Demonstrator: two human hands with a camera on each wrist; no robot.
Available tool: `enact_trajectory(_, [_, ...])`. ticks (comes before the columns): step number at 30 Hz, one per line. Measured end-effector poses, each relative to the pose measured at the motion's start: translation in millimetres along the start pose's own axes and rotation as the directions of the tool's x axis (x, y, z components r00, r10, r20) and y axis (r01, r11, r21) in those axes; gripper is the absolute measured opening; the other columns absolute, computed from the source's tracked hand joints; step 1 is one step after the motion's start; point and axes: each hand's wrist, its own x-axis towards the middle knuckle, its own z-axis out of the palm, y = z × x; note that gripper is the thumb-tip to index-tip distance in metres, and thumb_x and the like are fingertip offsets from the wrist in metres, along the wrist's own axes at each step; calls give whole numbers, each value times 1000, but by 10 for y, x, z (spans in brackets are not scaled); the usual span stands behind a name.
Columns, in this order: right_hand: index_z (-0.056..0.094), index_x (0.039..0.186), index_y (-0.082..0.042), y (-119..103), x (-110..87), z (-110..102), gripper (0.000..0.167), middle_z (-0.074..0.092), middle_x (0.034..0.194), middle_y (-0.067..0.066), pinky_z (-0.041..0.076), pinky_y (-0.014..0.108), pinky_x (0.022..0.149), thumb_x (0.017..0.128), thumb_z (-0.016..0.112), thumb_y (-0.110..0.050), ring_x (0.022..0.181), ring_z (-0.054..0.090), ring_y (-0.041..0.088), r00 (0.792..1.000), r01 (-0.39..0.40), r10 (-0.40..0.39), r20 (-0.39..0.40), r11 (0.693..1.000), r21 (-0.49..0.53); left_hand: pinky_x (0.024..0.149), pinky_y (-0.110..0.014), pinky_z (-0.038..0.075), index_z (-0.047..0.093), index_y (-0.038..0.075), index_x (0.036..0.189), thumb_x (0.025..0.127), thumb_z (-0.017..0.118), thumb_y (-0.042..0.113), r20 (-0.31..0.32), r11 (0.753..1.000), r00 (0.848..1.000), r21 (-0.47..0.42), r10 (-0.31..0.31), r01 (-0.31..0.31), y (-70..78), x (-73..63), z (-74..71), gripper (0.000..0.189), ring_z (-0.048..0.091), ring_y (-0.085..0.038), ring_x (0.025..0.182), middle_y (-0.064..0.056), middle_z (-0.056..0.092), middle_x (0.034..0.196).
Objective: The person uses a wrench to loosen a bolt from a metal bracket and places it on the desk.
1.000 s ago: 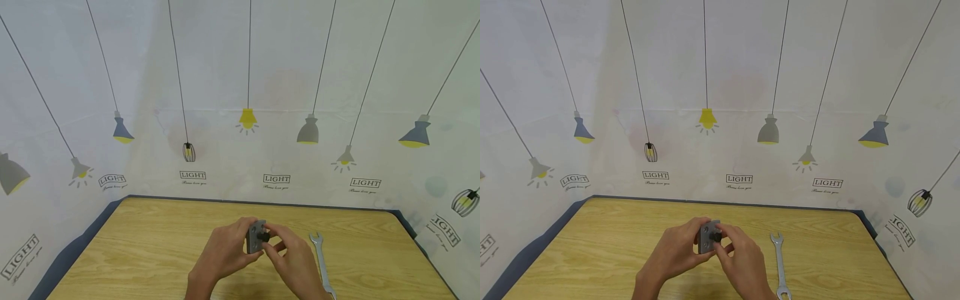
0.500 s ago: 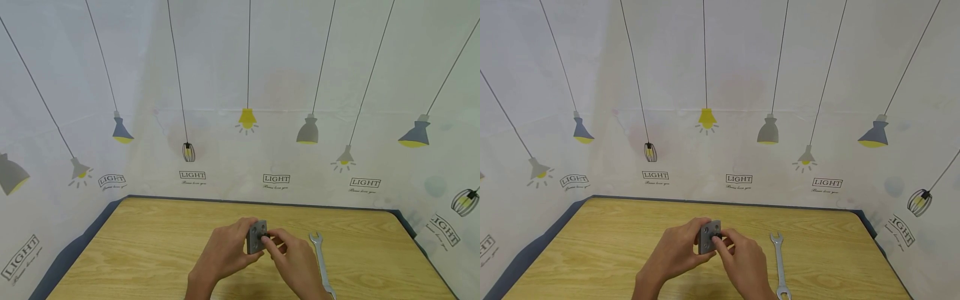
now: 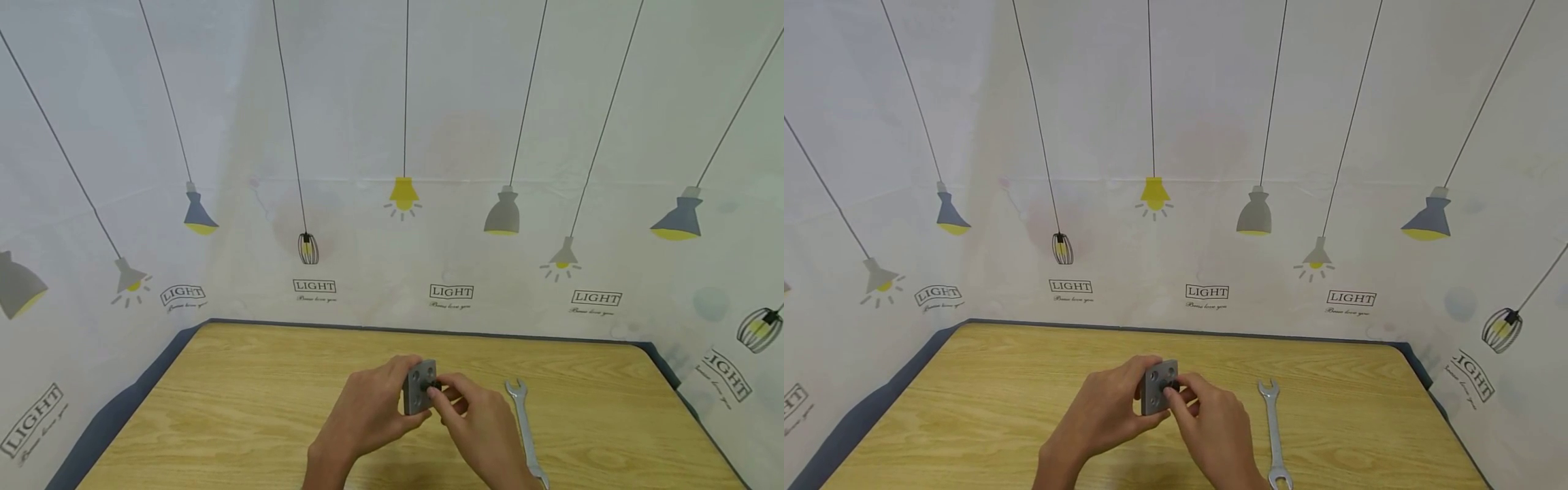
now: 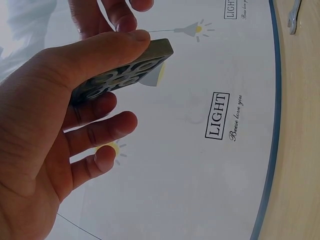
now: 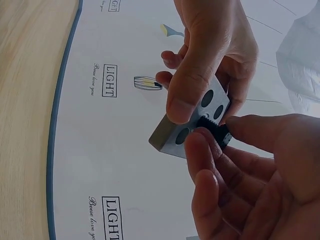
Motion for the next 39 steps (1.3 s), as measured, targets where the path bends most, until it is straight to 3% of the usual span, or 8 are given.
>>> enact_trajectory(21, [73,112,-20,-41,-8,-11,22,70,83,-8,49,22,56,90,73,-21,64,61,3,1000,0,0,6,1000,2,60,-19,49,57,15,124,71,88,38,2,1000,1000,-18,-2,2,-7,-6,2,65,60,-1,71,6,69,104])
enact_trajectory(39, [73,110,-17,-42,-1,-7,25,72,88,-4,50,19,59,86,76,-9,68,64,4,997,69,-70,-31,997,-34,60,-18,49,56,15,125,72,88,39,-3,1000,1000,-23,0,0,-13,-14,-1,66,60,0,71,6,69,104])
